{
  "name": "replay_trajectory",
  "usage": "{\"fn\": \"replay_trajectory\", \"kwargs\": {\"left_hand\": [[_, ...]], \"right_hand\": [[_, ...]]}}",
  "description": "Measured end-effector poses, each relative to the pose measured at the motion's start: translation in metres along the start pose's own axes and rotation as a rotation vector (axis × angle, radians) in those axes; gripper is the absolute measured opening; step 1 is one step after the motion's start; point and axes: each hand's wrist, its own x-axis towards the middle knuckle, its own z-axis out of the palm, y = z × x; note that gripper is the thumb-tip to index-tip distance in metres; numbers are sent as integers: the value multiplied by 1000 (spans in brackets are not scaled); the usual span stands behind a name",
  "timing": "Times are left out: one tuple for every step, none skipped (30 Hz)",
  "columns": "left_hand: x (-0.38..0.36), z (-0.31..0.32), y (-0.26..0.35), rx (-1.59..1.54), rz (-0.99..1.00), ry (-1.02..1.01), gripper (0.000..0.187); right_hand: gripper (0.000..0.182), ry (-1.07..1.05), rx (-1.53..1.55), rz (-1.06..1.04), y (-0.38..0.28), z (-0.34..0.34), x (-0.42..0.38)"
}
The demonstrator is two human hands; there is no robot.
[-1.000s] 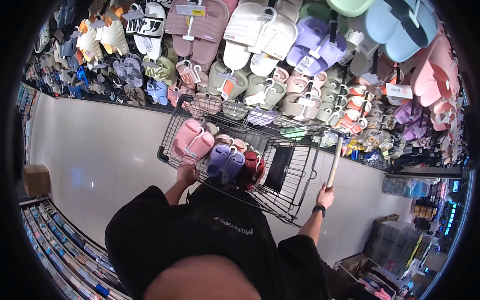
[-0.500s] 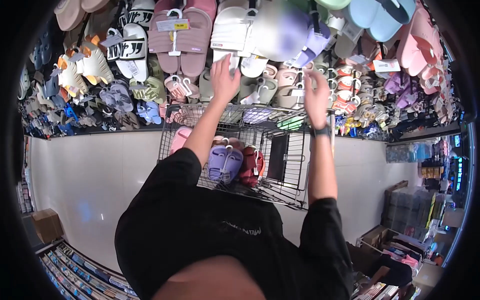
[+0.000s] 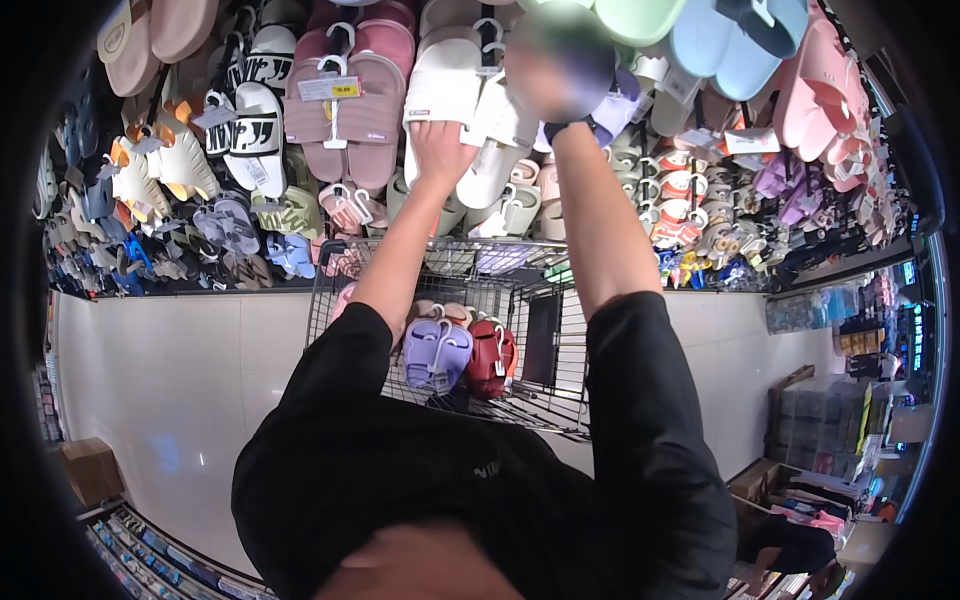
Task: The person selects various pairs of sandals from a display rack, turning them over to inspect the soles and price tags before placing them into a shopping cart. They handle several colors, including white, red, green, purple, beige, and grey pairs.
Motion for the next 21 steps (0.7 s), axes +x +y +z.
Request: {"fn": "replay_trajectory", "kwargs": {"left_hand": [[2,-6,3,2,4,-23,34],[3,-11,6,6,7,-47,33],[4,-18,9,11,9,-74,31],[4,-24,14,8,1,-43,28],[2,-27,20,-4,-32,-10,26],[-2,-29,26,-17,-64,22,25],[-6,-32,31,-33,-93,51,24],[-5,-33,35,-34,-112,49,23],[-3,-34,39,-34,-131,49,22],[0,-34,43,-31,-148,49,21],[3,-33,42,-16,-124,51,21],[7,-32,39,0,-97,49,20],[10,-32,37,14,-68,50,20],[9,-31,35,37,-44,50,20],[7,-35,35,57,-26,21,20],[8,-42,36,76,-8,-5,20],[10,-46,36,96,8,-29,20],[14,-53,41,110,5,-65,20],[16,-59,46,132,-1,-92,20],[19,-64,48,156,-4,-115,20],[25,-69,49,180,-5,-134,19]], "right_hand": [[23,-5,106,39,6,0,3],[24,-11,214,79,14,1,3],[21,85,110,9,10,3,-7],[19,184,7,-61,6,4,-18],[16,286,-97,-132,3,6,-32],[14,471,0,-244,4,8,-58],[11,552,-1,-295,-16,6,-107],[11,589,3,-224,-20,5,-153],[10,553,82,-75,-25,8,-197],[9,501,55,-106,-11,12,-225],[10,389,57,-6,5,13,-247],[11,316,83,50,11,13,-260],[12,243,107,102,13,11,-269],[13,233,97,87,11,7,-270],[14,225,85,68,9,4,-268],[14,218,71,46,7,1,-262],[16,211,54,61,9,0,-250],[18,226,20,33,18,3,-236],[20,240,-11,7,19,7,-222],[23,272,-86,-122,19,9,-209],[23,348,-216,-243,-5,2,-201]]}}
